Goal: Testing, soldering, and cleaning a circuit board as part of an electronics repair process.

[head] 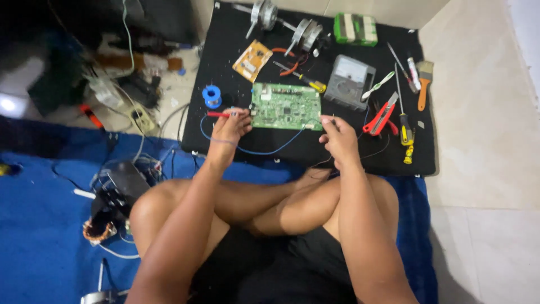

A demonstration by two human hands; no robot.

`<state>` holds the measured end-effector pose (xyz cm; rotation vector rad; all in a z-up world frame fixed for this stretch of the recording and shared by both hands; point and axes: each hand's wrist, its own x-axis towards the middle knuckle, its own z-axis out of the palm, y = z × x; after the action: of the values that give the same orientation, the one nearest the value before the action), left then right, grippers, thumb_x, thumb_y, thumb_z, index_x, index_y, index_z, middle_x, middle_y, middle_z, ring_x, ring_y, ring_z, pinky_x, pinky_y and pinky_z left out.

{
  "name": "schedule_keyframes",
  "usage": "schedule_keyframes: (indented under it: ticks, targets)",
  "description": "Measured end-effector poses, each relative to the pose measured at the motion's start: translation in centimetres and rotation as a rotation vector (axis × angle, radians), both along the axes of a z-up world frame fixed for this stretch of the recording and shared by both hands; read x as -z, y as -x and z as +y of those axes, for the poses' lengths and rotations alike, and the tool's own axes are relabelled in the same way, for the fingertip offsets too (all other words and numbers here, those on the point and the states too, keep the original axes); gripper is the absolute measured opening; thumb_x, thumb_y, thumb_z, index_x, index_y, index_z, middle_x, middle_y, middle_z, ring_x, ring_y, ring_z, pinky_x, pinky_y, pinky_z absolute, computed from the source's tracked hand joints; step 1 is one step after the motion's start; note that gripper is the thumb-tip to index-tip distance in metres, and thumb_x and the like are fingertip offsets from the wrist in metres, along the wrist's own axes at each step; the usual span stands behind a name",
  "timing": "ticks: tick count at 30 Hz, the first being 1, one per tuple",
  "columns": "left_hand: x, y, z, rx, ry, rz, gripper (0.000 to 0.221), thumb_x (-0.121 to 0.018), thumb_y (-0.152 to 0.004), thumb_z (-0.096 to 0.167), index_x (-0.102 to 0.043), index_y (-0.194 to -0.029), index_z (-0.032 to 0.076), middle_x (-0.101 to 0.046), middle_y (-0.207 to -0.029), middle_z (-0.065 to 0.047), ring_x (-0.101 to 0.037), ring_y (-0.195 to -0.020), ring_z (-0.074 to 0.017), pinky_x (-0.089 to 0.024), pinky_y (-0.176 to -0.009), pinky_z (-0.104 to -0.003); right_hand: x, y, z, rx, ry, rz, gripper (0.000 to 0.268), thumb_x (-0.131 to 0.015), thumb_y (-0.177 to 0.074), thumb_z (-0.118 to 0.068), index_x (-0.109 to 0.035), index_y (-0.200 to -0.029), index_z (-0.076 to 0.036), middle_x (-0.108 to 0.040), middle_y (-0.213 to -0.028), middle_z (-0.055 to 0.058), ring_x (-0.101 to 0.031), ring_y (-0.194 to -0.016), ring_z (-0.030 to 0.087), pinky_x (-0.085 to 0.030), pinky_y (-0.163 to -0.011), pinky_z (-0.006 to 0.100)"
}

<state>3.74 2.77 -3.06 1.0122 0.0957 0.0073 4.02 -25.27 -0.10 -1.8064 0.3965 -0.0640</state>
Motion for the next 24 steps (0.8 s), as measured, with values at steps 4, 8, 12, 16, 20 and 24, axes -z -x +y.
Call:
schedule_keyframes:
  ticks: [4,8,12,16,20,24]
  targets:
    - [2.4,-1.4,0.1,-0.110,-0.225,-0.052,0.023,-0.051,-0.109,0.026,-0.064,-0.117,0.008,-0.063,-0.112,-0.011,-0.062,-0.100,-0.0197,-0.059,-0.094,-0.033,-2.2,1.4,0.8,-0.038,0.196,-0.081,0.029,-0.062,-0.102,-0.030,-0.074,-0.125,-0.016,-0.064,-0.068,0.009,-0.055,-0.055,0.013,-0.042,-0.045,0.022]
    - [1.8,-0.9,1.0,-0.321,-0.599,-0.214,0.019,-0.057,-0.107,0.026,-0.073,-0.110,0.015,-0.065,-0.108,-0.012,-0.066,-0.082,-0.0274,-0.059,-0.077,-0.036,-6.3,4.0,0.3,-0.192,-0.239,-0.251,0.042,-0.049,-0.101,-0.015,-0.059,-0.139,-0.002,-0.068,-0.118,0.012,-0.067,-0.075,0.011,-0.040,-0.053,0.014]
    - [1.0,-0.6,0.9,-0.374,-0.518,-0.216,0.021,-0.060,-0.102,0.012,-0.073,-0.117,0.004,-0.056,-0.106,-0.004,-0.051,-0.079,-0.0116,-0.043,-0.071,-0.023,-15.1,9.9,-0.9,-0.625,-0.703,-0.425,0.048,-0.056,-0.108,-0.009,-0.051,-0.155,0.001,-0.068,-0.112,0.016,-0.059,-0.078,0.017,-0.044,-0.070,0.024]
    - [-0.9,-0.3,0.9,-0.356,-0.511,-0.225,0.018,-0.064,-0.098,0.008,-0.072,-0.114,0.003,-0.068,-0.106,-0.005,-0.058,-0.080,-0.0103,-0.049,-0.072,-0.021,-17.2,10.4,-6.5,-0.600,-0.489,-0.340,0.019,-0.053,-0.104,-0.022,-0.063,-0.112,-0.008,-0.067,-0.067,0.011,-0.060,-0.046,0.015,-0.051,-0.045,0.022]
    - [-0.2,-0.8,0.6,-0.332,-0.657,-0.344,0.014,-0.072,-0.091,0.001,-0.071,-0.104,0.004,-0.072,-0.092,-0.003,-0.061,-0.074,-0.0117,-0.051,-0.069,-0.023,-10.2,5.1,-8.7,-0.407,-0.548,-0.290,0.027,-0.050,-0.114,-0.027,-0.057,-0.139,-0.018,-0.072,-0.111,0.008,-0.066,-0.073,0.018,-0.053,-0.053,0.026]
    - [-0.3,-0.8,0.4,-0.280,-0.675,-0.400,0.012,-0.074,-0.093,-0.001,-0.073,-0.103,0.003,-0.072,-0.085,0.000,-0.057,-0.068,-0.0082,-0.049,-0.063,-0.021,-1.3,-1.0,-3.4,-0.540,-0.892,-0.273,0.057,-0.051,-0.095,0.002,-0.062,-0.150,-0.013,-0.071,-0.135,0.021,-0.074,-0.114,0.041,-0.064,-0.078,0.042]
